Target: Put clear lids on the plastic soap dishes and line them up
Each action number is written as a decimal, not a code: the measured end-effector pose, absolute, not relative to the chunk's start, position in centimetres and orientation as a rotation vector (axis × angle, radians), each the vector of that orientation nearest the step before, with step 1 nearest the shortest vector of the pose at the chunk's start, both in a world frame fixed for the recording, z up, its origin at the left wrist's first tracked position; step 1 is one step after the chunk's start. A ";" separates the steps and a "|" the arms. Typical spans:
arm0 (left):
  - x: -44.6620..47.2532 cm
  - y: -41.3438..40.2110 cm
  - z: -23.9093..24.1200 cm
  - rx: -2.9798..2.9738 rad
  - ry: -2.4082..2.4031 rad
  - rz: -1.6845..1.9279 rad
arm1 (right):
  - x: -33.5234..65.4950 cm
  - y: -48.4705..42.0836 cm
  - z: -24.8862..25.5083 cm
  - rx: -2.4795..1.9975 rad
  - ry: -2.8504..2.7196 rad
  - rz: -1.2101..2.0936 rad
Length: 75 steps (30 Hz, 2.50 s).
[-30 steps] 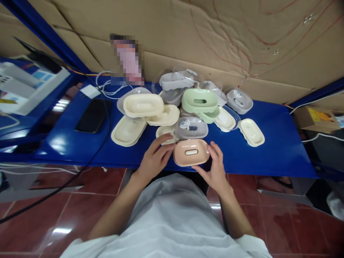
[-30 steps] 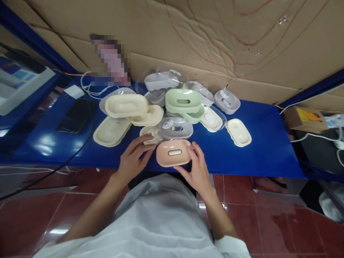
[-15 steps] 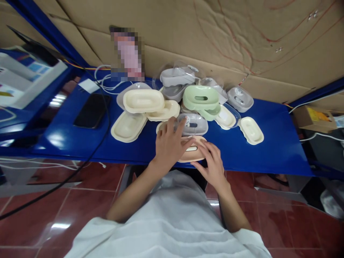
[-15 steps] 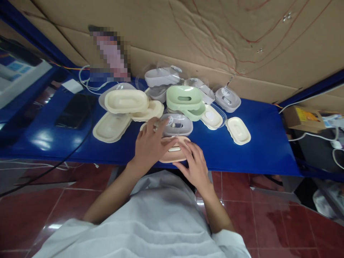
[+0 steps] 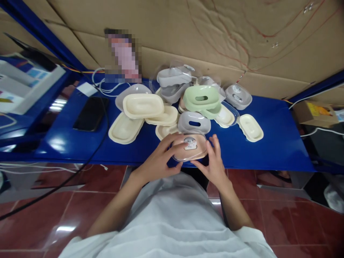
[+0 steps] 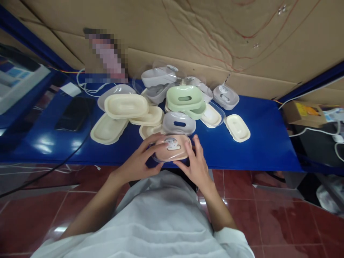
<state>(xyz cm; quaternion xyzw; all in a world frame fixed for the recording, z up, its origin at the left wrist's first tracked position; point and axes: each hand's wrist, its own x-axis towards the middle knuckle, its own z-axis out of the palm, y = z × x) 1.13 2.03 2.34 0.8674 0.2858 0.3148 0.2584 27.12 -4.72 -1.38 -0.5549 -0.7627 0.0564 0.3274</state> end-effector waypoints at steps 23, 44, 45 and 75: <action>2.4 2.0 0.8 2.498 0.829 0.881 | 28.4 -4.3 -0.2 -1.476 -2.020 0.345; 1.2 0.8 -0.8 2.594 0.876 0.979 | 27.9 -4.3 -0.3 -1.440 -2.166 0.333; 1.2 0.8 -0.7 2.576 0.846 1.003 | 28.0 -4.3 -0.3 -1.433 -2.167 0.350; -0.8 2.1 -0.1 2.495 1.227 0.912 | 49.0 -3.2 -1.9 -1.856 -1.210 -0.666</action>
